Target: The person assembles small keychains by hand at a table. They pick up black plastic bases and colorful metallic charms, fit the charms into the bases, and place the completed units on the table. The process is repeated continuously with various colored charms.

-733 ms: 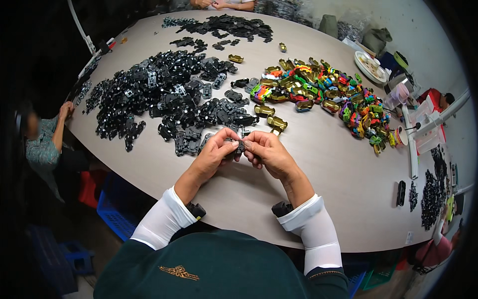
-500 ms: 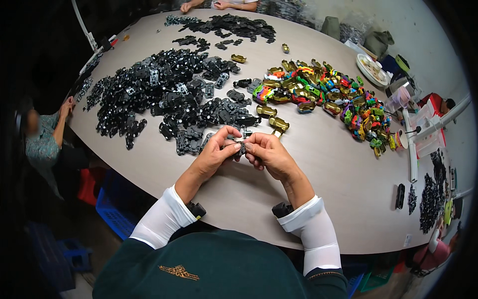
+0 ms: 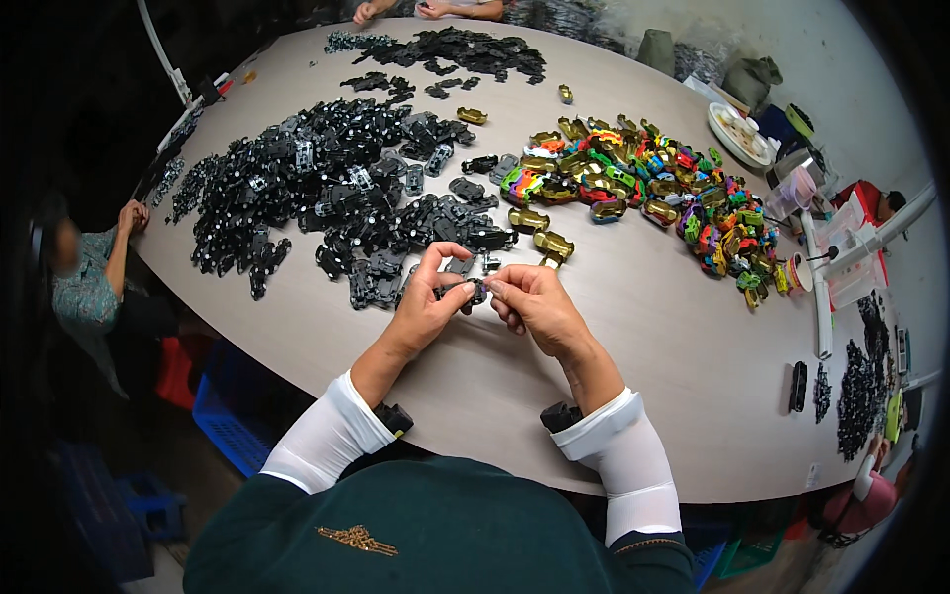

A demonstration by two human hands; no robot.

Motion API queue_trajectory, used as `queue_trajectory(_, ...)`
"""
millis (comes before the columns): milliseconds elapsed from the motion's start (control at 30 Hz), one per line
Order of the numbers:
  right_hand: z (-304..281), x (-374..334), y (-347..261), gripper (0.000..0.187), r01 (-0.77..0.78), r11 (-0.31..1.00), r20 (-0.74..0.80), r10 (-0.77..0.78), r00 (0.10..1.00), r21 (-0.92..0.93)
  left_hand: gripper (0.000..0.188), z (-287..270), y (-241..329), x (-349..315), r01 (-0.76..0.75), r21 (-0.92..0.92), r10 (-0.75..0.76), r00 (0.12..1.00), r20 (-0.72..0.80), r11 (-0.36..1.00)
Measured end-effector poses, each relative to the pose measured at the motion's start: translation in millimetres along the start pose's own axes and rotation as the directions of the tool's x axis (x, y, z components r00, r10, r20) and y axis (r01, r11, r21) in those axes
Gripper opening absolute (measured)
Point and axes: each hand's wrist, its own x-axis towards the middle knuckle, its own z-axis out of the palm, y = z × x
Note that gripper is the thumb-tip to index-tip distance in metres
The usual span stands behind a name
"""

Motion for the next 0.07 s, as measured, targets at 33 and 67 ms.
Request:
queue_trajectory(33,-0.8,-0.6,0.0,0.014,-0.015,1.000,0.000,0.015,1.000,0.019,0.038,0.0,-0.5,0.1,-0.003,0.011,0.003,1.000,0.001,1.000)
queue_trajectory(67,-1.4,0.5,2.2,0.014,-0.013,1.000,0.001,0.013,1.000,0.010,0.038,-0.2,-1.6,0.6,-0.006,0.022,0.006,1.000,0.002,1.000)
